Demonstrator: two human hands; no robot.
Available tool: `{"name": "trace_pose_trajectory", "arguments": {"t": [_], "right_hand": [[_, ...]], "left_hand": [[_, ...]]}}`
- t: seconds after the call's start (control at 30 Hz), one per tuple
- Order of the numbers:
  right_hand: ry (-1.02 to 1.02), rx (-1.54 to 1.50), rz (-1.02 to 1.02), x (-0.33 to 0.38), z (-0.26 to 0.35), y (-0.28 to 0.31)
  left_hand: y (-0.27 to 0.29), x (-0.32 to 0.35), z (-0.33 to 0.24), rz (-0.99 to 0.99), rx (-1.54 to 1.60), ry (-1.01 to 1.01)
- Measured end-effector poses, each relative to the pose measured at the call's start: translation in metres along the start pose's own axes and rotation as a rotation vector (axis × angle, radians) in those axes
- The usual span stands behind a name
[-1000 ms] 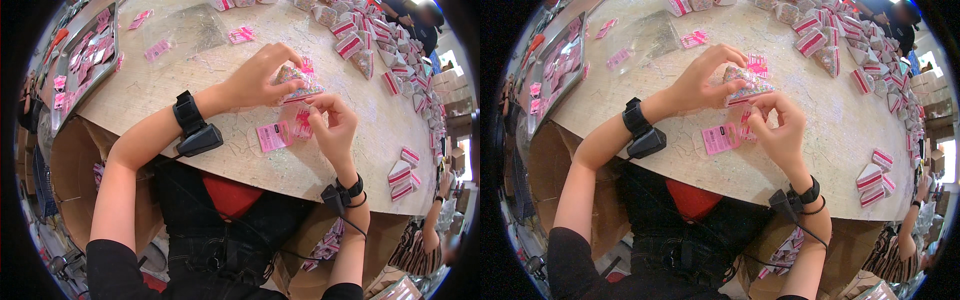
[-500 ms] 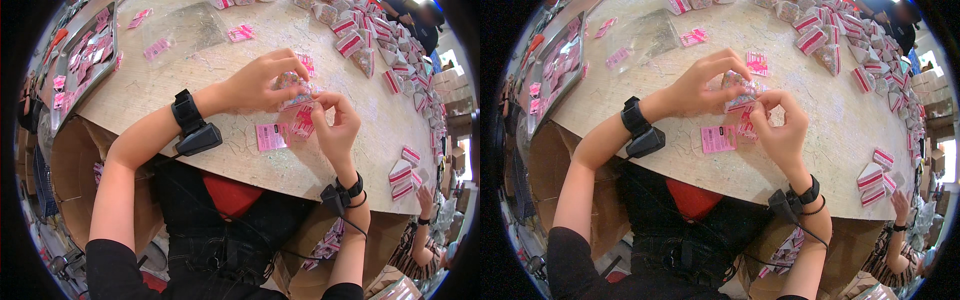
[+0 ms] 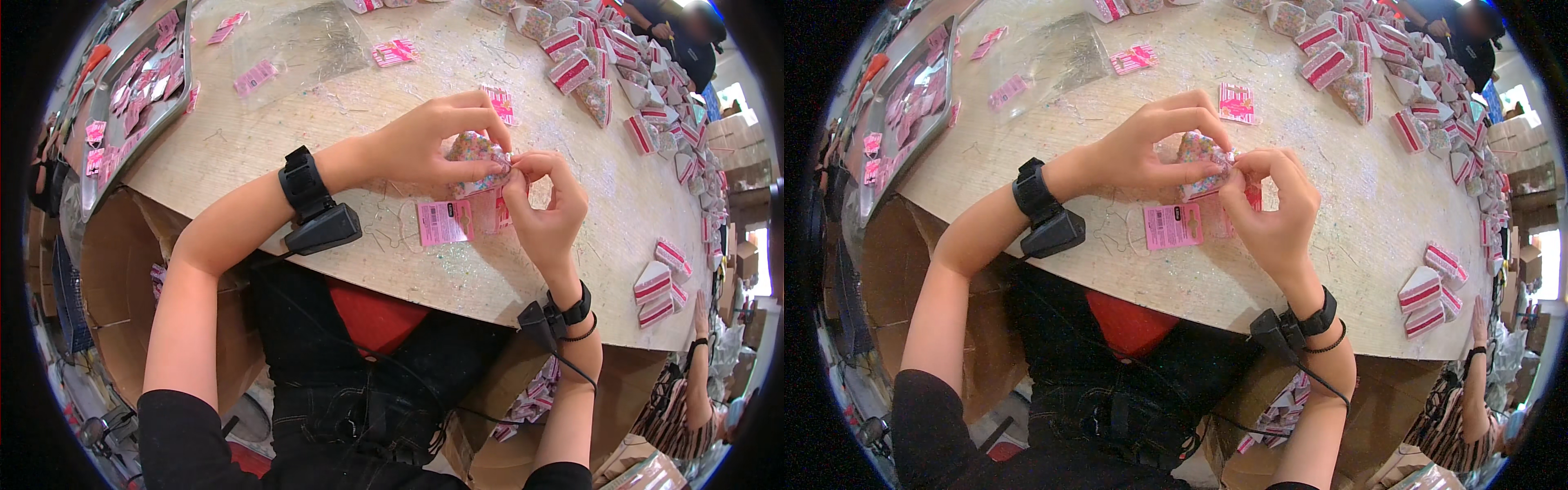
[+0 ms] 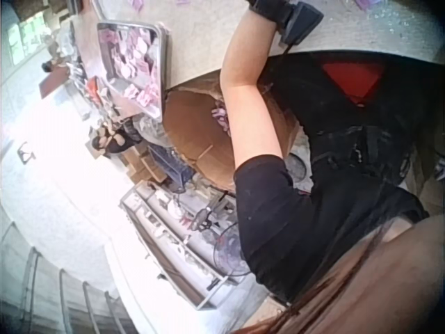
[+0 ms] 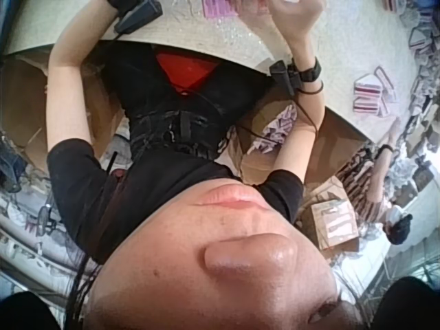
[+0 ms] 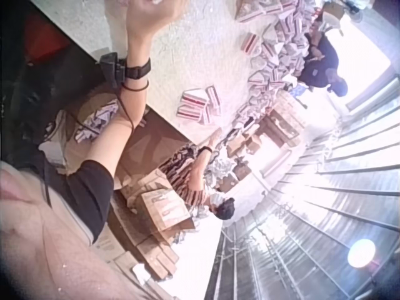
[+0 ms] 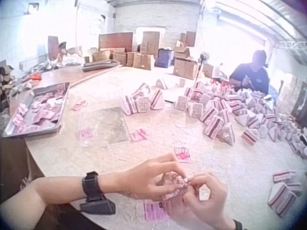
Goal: The recorder is packaging small decorative foam triangles into individual plastic bags and then placing those bags into a larger tray.
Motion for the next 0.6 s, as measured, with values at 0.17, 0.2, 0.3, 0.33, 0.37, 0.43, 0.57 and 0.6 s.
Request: {"name": "trace_pose_trajectory", "arguments": {"t": [0.17,0.2,0.3,0.33,0.37,0.43,0.57,0.6], "right_hand": [[0.016,0.019,-0.002,-0.0003,0.0015,0.001],[0.016,0.018,-0.001,-0.0004,0.0026,0.0012],[0.003,0.051,0.02,-0.0008,0.0043,0.0009],[0.01,0.053,0.018,-0.0008,0.004,0.0005],[0.017,0.056,0.017,-0.001,0.0035,0.0],[0.024,0.048,0.012,-0.0014,0.0026,0.0013],[0.027,0.046,0.002,-0.0009,0.0054,0.0035],[0.027,0.045,0.006,-0.0006,0.0057,0.0025]], "left_hand": [[-0.0002,-0.0005,-0.0006,0.036,-0.016,0.026],[0.0002,-0.0002,-0.0007,0.036,-0.016,0.027],[-0.0008,0.0006,-0.0049,0.1,-0.134,-0.113],[-0.0028,0.0024,-0.0055,0.138,-0.112,-0.022],[-0.0039,0.0041,-0.0051,0.177,-0.09,0.069],[-0.0029,0.0039,-0.006,0.198,-0.102,0.123],[-0.0029,0.0022,-0.004,0.179,-0.188,0.094],[-0.0028,0.0032,-0.0035,0.177,-0.189,0.097]]}}
Point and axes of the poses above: each hand's wrist, its own x-axis away from the middle knuckle, its own y-axis out of the back of the hand, z = x × y, the point moved 2 cm from there along -x, towards the middle knuckle, and after that the axes turned 10 degrees about -y, right-handed, at the moved point
